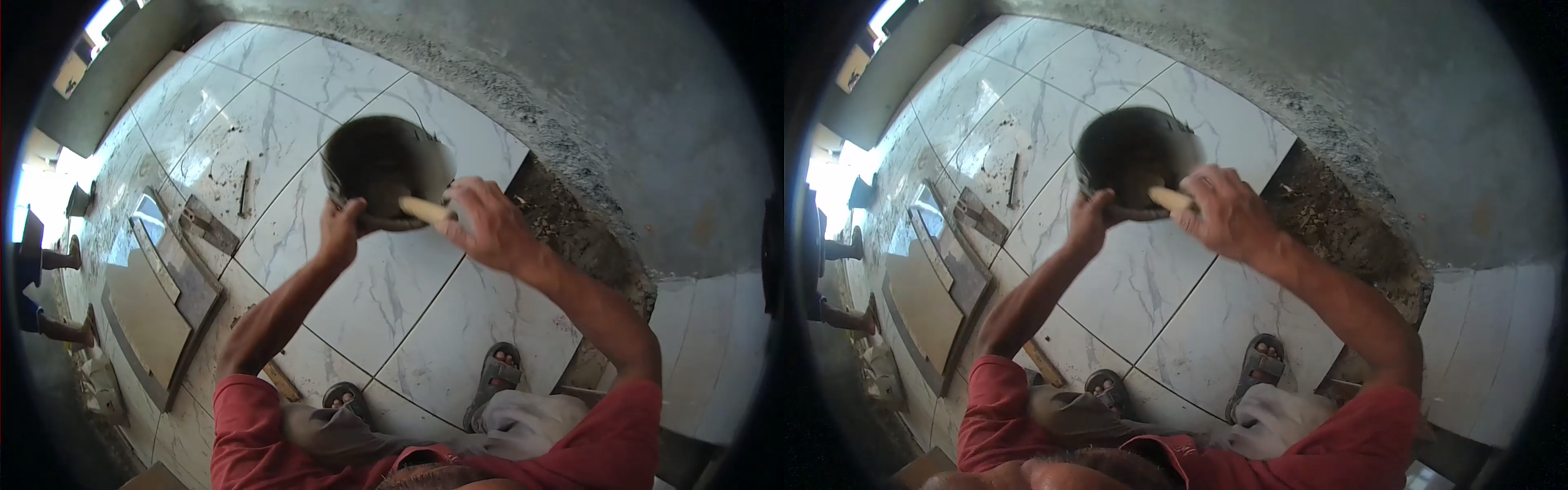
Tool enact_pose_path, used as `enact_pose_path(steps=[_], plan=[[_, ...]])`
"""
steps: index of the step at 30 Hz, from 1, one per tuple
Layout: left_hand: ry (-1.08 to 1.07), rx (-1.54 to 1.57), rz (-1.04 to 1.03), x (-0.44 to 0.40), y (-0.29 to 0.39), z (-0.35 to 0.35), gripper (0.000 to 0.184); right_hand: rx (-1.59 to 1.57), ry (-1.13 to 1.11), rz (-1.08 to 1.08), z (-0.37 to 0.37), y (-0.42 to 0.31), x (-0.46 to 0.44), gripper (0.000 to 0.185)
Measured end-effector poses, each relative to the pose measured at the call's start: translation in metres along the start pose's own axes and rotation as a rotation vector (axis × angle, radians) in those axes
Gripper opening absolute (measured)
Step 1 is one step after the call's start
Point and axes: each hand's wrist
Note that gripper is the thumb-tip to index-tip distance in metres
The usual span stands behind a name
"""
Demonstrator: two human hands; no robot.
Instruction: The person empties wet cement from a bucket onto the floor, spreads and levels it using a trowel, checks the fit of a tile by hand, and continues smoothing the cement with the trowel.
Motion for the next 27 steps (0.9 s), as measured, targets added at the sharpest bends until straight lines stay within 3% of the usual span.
enact_pose_path(steps=[2,3,5,6,8,11,17,20,22,23,25,27], plan=[[-0.012,-0.062,0.065,0.019,-0.025,-0.021,0.041,-0.094,-0.178,-0.431,-0.013,0.033,0.013,0.048],[-0.046,-0.063,0.087,0.025,-0.038,-0.028,0.041,-0.103,-0.166,-0.438,-0.015,0.042,0.016,0.048],[-0.081,-0.088,0.123,0.04,-0.053,-0.045,0.042,-0.072,-0.659,-0.641,-0.025,0.05,0.023,0.04],[-0.101,-0.093,0.16,0.05,-0.057,-0.056,0.043,-0.094,-0.656,-0.647,-0.034,0.057,0.03,0.04],[-0.104,-0.105,0.201,0.065,-0.067,-0.066,0.044,-0.039,-0.884,-0.462,-0.054,0.072,0.043,0.029],[-0.125,-0.157,0.217,0.076,-0.087,-0.073,0.047,-0.132,-0.954,-0.465,-0.071,0.082,0.06,0.03],[-0.108,-0.196,0.237,0.09,-0.087,-0.066,0.054,0.026,-0.882,-0.195,-0.03,0.087,0.061,0.021],[-0.175,-0.301,0.348,0.094,-0.086,-0.047,0.063,0.167,-0.758,-0.084,-0.009,0.104,0.086,0.024],[-0.205,-0.502,0.431,0.096,-0.08,-0.047,0.07,0.073,-0.419,-0.128,0.002,0.112,0.11,0.024],[-0.186,-0.502,0.427,0.094,-0.078,-0.048,0.07,0.065,-0.42,-0.11,0.002,0.116,0.121,0.024],[0.085,-0.584,0.51,0.086,-0.075,-0.05,0.082,-0.115,-0.31,-0.193,-0.01,0.122,0.148,0.023],[0.218,-0.664,0.496,0.074,-0.063,-0.054,0.084,-0.123,-0.221,-0.137,-0.028,0.132,0.18,0.021]])
Point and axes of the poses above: each hand's wrist, its own x-axis away from the middle knuckle, its own z-axis out of the back of the hand, y = z × x, and after that the axes turned 6 degrees about -x, right-handed
